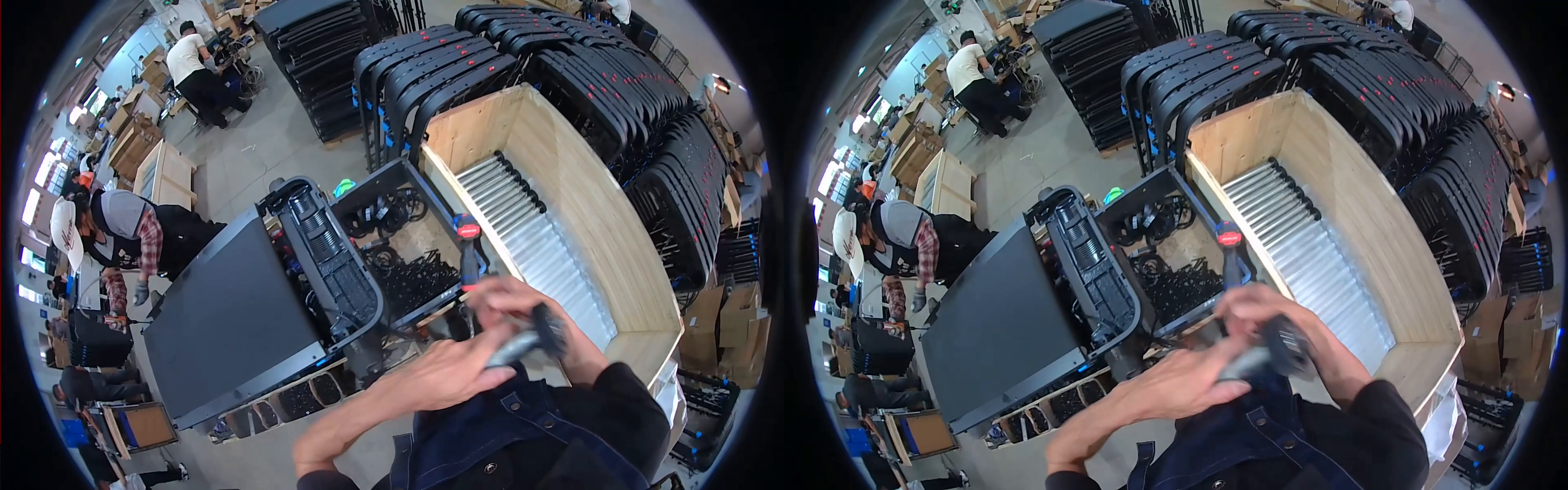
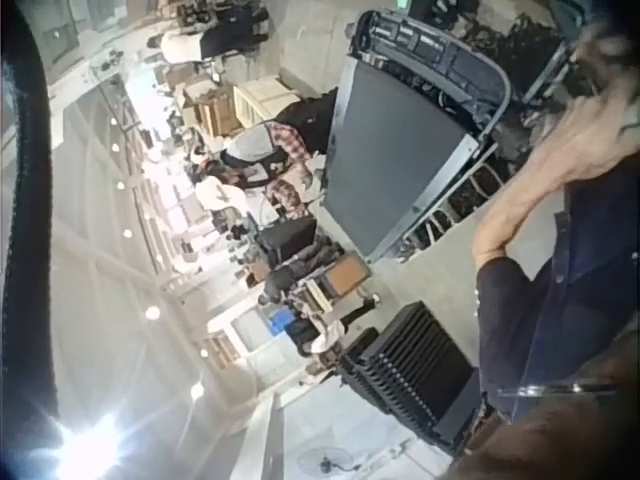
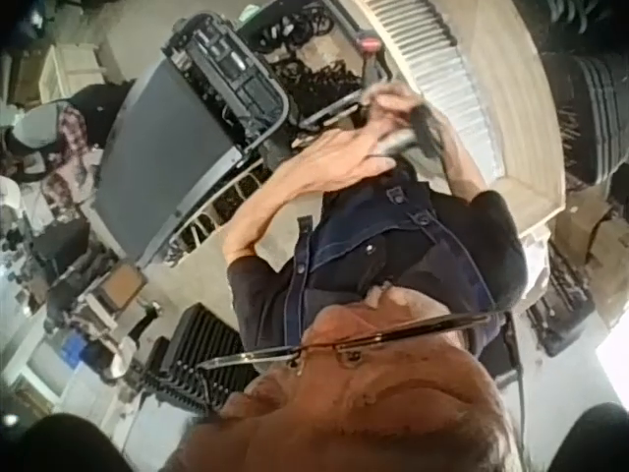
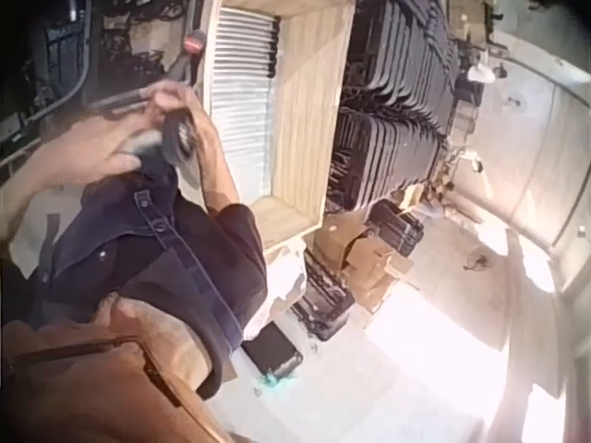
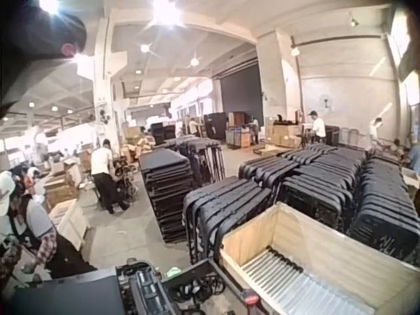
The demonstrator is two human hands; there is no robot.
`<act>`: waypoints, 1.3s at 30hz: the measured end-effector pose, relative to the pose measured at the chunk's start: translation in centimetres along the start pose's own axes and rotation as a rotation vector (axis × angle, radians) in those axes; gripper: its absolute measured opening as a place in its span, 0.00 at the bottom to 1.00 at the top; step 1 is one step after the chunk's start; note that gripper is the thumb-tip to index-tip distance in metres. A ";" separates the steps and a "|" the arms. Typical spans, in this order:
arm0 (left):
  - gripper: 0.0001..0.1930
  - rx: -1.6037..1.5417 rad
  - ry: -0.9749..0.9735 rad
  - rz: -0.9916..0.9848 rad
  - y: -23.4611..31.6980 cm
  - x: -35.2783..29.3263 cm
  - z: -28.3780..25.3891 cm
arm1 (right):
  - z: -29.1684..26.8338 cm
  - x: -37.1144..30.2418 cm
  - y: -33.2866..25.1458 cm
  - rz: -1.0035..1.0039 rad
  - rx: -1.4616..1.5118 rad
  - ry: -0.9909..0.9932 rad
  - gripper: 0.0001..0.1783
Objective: The recorder is assembling components of a treadmill, including attaching the belt frame and metal rollers using power tools.
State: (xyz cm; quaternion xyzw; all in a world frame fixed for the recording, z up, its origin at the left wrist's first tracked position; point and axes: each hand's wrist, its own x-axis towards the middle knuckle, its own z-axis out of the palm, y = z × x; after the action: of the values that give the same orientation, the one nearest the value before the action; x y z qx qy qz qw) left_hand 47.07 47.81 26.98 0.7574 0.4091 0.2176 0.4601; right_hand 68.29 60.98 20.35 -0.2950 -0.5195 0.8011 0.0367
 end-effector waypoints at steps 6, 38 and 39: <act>0.13 -0.961 0.663 -0.325 -6.9 -9.4 1.6 | -4.3 25.5 13.0 0.117 -0.204 0.142 0.20; 0.21 -1.239 1.088 -0.421 -13.7 -7.8 7.8 | -8.7 38.6 9.2 -0.255 -1.011 0.358 0.10; 0.21 -1.233 1.077 -0.409 -13.6 -8.0 8.2 | -8.4 37.7 8.7 -0.234 -1.025 0.342 0.10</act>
State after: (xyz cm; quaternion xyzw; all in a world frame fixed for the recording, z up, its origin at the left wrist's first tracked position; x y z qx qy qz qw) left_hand 42.61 40.26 11.47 0.0746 0.5097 0.6457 0.5637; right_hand 43.72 77.58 -5.83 -0.3414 -0.8588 0.3771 0.0608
